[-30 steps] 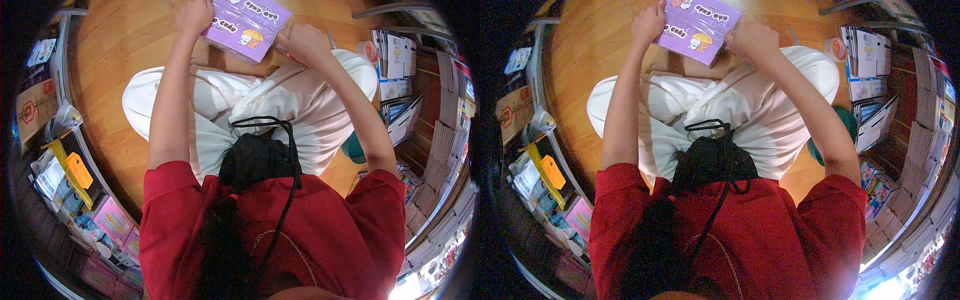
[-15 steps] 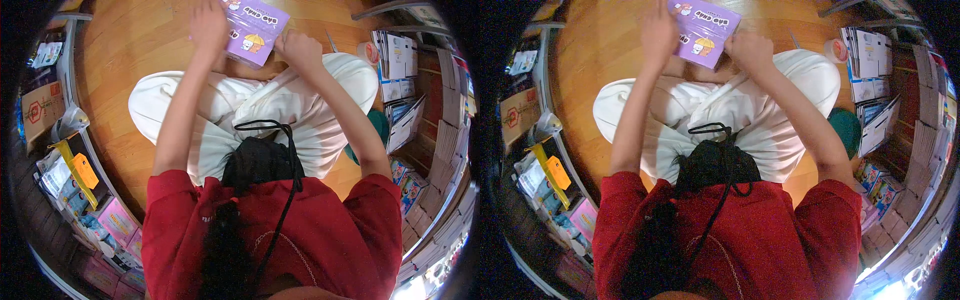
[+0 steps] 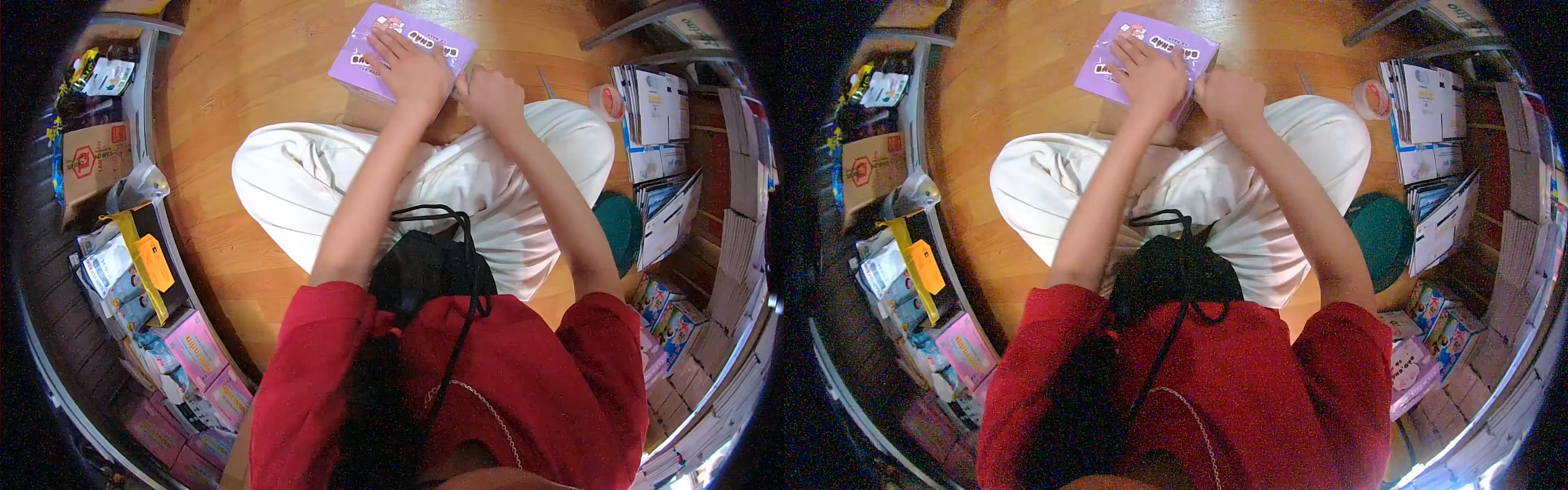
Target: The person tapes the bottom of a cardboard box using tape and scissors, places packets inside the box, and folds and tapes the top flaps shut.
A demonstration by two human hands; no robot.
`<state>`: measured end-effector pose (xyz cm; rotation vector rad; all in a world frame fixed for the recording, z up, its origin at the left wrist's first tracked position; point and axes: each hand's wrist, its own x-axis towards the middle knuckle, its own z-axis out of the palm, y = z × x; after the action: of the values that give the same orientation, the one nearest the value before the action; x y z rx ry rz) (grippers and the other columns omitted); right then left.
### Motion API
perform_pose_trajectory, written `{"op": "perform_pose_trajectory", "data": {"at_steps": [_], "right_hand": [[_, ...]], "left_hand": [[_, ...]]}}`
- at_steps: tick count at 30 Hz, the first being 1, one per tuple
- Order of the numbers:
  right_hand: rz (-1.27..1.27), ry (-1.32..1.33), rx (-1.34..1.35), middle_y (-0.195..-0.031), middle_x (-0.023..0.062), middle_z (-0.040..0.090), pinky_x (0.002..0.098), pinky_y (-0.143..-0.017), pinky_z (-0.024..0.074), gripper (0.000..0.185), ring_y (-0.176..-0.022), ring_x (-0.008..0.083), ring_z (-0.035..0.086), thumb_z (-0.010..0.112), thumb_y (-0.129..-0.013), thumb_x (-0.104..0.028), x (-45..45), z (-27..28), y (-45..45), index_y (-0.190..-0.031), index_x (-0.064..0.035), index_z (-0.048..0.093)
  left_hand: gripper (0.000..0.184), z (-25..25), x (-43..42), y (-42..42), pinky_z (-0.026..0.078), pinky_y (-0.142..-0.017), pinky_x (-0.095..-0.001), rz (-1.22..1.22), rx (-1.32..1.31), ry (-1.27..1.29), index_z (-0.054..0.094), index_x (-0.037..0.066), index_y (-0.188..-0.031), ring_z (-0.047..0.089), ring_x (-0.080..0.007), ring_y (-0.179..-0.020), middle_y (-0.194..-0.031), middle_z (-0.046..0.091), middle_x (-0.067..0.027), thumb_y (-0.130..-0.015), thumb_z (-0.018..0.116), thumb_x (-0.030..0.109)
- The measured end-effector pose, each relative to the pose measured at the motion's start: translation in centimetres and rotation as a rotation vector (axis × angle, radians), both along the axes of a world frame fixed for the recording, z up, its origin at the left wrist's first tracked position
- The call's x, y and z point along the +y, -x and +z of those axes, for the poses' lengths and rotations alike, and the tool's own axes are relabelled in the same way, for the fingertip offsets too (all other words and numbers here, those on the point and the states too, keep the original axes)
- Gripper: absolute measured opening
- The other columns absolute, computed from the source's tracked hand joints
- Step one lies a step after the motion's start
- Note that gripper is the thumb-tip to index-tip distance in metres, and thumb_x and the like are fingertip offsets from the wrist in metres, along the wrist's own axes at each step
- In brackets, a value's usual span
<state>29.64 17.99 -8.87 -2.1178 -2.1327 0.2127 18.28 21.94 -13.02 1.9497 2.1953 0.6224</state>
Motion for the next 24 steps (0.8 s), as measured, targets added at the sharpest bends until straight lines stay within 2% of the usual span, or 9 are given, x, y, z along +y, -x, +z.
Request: {"op": "perform_pose_trajectory", "data": {"at_steps": [3,6,9,12,15,18,21,22,24], "right_hand": [[0.038,0.024,0.032,-0.070,0.0195,0.063,0.0469,-0.059,0.0508,0.041,-0.063,0.0336,0.064,0.042,-0.084,-0.037,0.0,0.1,-0.3,-0.075,-0.0028,0.064],[0.063,0.081,0.111,-0.076,0.0219,0.064,0.0474,-0.067,0.0498,0.043,-0.070,0.0375,0.063,0.041,-0.085,-0.037,0.4,-0.3,-0.6,-0.080,-0.0004,0.062],[0.126,0.227,0.376,-0.088,0.0251,0.063,0.0450,-0.079,0.0463,0.049,-0.083,0.0399,0.061,0.040,-0.086,-0.042,1.0,-1.3,-0.6,-0.094,0.0028,0.060],[0.174,0.451,0.739,-0.098,0.0259,0.060,0.0418,-0.085,0.0430,0.058,-0.094,0.0384,0.058,0.041,-0.087,-0.047,0.7,-3.6,0.4,-0.106,0.0054,0.056],[0.156,0.390,0.915,-0.102,0.0247,0.060,0.0396,-0.085,0.0427,0.062,-0.097,0.0356,0.057,0.043,-0.086,-0.050,-0.7,-4.1,1.6,-0.109,0.0060,0.055],[0.155,0.476,1.007,-0.101,0.0218,0.061,0.0384,-0.083,0.0437,0.055,-0.094,0.0341,0.059,0.046,-0.086,-0.047,-0.4,-2.2,1.6,-0.107,0.0039,0.056],[0.124,0.425,0.973,-0.098,0.0203,0.063,0.0375,-0.080,0.0448,0.052,-0.091,0.0326,0.060,0.048,-0.086,-0.044,-0.1,-3.3,1.6,-0.105,0.0024,0.057],[0.109,0.397,0.959,-0.096,0.0197,0.063,0.0372,-0.079,0.0452,0.050,-0.090,0.0321,0.061,0.048,-0.086,-0.044,-0.1,-3.7,1.8,-0.105,0.0019,0.058],[0.102,0.403,0.928,-0.090,0.0129,0.064,0.0330,-0.076,0.0450,0.047,-0.082,0.0225,0.060,0.049,-0.088,-0.043,-0.7,-1.9,1.8,-0.102,0.0010,0.059]], "left_hand": [[0.087,-1.1,-0.2,-0.7,0.002,-0.106,-0.0547,0.018,0.071,-0.148,0.011,-0.017,-0.133,0.003,-0.0428,-0.134,-0.141,0.007,-0.0337,-0.084,0.040,0.049],[0.088,-1.0,0.5,0.1,0.002,-0.106,-0.0545,-0.054,0.040,-0.124,0.011,-0.016,-0.134,0.002,-0.0418,-0.134,-0.142,0.007,-0.0321,-0.084,0.040,0.051],[0.081,-1.2,2.4,2.8,0.006,-0.105,-0.0571,-0.236,0.094,-0.099,0.011,-0.009,-0.137,0.009,-0.0382,-0.135,-0.144,0.010,-0.0266,-0.087,0.034,0.050],[0.068,-1.3,5.3,7.1,0.008,-0.105,-0.0581,-0.437,0.151,-0.041,0.017,-0.003,-0.138,0.012,-0.0341,-0.136,-0.146,0.013,-0.0208,-0.090,0.030,0.044],[0.061,-0.8,4.5,8.4,0.009,-0.104,-0.0591,-0.314,-0.038,-0.264,0.024,-0.001,-0.137,0.013,-0.0321,-0.136,-0.145,0.017,-0.0188,-0.092,0.026,0.040],[0.073,1.5,2.0,5.8,0.002,-0.105,-0.0579,-0.218,-0.122,0.033,0.017,-0.005,-0.138,0.009,-0.0335,-0.136,-0.146,0.015,-0.0202,-0.089,0.031,0.048],[0.065,-0.8,2.0,4.3,0.005,-0.104,-0.0605,-0.150,0.063,-0.128,0.026,-0.001,-0.136,0.013,-0.0334,-0.135,-0.145,0.019,-0.0182,-0.090,0.031,0.044],[0.064,-1.1,2.3,4.3,0.009,-0.104,-0.0587,-0.157,0.106,-0.141,0.027,-0.001,-0.136,0.017,-0.0330,-0.134,-0.144,0.022,-0.0192,-0.090,0.033,0.042],[0.061,-1.0,2.9,5.0,0.018,-0.104,-0.0553,-0.170,0.201,-0.162,0.029,-0.002,-0.134,0.023,-0.0323,-0.133,-0.141,0.027,-0.0210,-0.090,0.038,0.038]]}}
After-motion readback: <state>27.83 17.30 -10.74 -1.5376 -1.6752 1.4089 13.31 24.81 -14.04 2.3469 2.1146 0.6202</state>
